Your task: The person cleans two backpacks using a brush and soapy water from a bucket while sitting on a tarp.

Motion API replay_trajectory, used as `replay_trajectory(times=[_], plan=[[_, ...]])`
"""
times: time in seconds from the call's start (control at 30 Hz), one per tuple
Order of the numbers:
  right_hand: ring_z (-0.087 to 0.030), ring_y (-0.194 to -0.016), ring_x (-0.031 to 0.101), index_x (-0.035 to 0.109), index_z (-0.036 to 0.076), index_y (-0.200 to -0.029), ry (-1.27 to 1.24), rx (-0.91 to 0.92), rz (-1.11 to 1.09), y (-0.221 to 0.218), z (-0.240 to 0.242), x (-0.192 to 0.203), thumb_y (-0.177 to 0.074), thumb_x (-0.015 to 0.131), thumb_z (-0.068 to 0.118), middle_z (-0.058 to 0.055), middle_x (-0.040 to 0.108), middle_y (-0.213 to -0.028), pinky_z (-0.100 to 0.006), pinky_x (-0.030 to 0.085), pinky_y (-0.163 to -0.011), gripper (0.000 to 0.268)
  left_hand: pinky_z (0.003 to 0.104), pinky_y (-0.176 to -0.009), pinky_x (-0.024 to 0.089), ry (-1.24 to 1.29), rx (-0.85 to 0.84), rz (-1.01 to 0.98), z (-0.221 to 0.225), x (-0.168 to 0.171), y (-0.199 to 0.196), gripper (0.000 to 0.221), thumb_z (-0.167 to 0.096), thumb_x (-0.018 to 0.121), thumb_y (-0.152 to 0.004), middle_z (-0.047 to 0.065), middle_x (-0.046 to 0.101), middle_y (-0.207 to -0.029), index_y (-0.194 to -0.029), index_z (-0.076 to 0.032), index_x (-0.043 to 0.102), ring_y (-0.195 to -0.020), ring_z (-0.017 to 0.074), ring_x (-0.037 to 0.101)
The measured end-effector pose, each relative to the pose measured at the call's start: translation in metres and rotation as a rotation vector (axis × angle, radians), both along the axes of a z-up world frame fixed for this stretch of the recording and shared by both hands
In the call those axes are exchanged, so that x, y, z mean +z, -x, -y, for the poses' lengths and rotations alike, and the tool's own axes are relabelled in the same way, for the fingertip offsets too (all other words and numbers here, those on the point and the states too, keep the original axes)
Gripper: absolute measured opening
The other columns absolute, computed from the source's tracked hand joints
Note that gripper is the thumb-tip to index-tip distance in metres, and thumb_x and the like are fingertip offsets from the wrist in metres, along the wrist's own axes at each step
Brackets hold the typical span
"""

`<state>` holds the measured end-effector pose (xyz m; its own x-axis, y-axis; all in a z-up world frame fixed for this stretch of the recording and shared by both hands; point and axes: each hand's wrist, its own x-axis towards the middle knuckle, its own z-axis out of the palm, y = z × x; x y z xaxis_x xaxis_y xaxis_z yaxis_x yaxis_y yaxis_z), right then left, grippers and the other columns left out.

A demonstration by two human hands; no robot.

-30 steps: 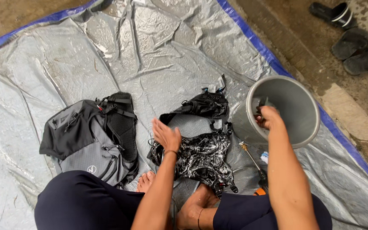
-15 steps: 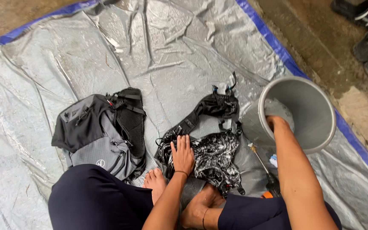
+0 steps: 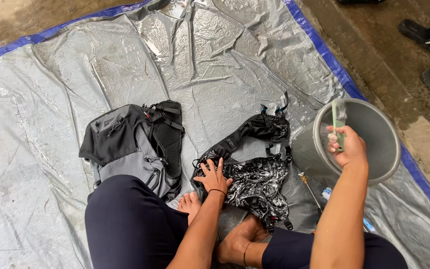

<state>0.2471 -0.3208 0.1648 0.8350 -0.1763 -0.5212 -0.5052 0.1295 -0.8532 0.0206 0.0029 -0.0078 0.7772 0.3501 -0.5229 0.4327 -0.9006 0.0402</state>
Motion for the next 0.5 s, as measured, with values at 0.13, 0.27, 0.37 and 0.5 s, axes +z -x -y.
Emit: replay_trajectory(times=[0.13,0.27,0.37,0.5], plan=[[-0.005,-0.054,0.044,0.069,-0.002,-0.124,-0.005,0.415,0.023,0.048,-0.056,0.025,-0.097,0.058,0.017,0.000,0.048,-0.070,-0.018,0.035,-0.046,0.035,0.081,-0.104,0.041,-0.044,-0.025,-0.007,0.000,0.002,0.001,0.105,-0.077,0.060,-0.096,0.021,0.019,-0.174,-0.176,-0.034,0.007,-0.160,0.0507,0.020],[-0.008,-0.058,0.046,0.063,-0.015,-0.142,0.162,0.807,-0.079,0.097,-0.142,-0.008,-0.102,0.065,0.016,-0.011,0.068,-0.088,-0.020,0.035,-0.044,0.051,0.082,-0.108,0.038,-0.077,-0.036,0.019,0.003,0.020,0.014,0.091,-0.069,0.057,-0.104,0.019,0.000,-0.180,-0.175,-0.028,0.019,-0.162,0.0494,0.014],[-0.048,-0.127,0.068,0.083,0.000,-0.112,0.774,1.208,-0.040,0.125,-0.210,-0.087,-0.108,0.019,0.072,-0.030,0.078,-0.120,-0.057,0.049,-0.110,0.097,0.090,-0.111,0.021,-0.026,-0.022,-0.066,-0.001,0.026,0.021,0.088,-0.073,0.044,-0.106,0.015,-0.012,-0.183,-0.175,-0.036,0.003,-0.167,0.0456,-0.005],[-0.045,-0.115,0.075,0.044,0.012,-0.137,1.215,1.395,0.007,0.162,-0.257,-0.145,-0.109,0.036,0.066,-0.023,0.077,-0.116,-0.062,0.057,-0.100,0.062,0.089,-0.115,0.019,-0.011,-0.011,-0.166,-0.005,0.024,0.017,0.060,-0.043,0.040,-0.118,0.009,-0.018,-0.183,-0.173,-0.039,0.019,-0.167,0.0425,-0.016]])
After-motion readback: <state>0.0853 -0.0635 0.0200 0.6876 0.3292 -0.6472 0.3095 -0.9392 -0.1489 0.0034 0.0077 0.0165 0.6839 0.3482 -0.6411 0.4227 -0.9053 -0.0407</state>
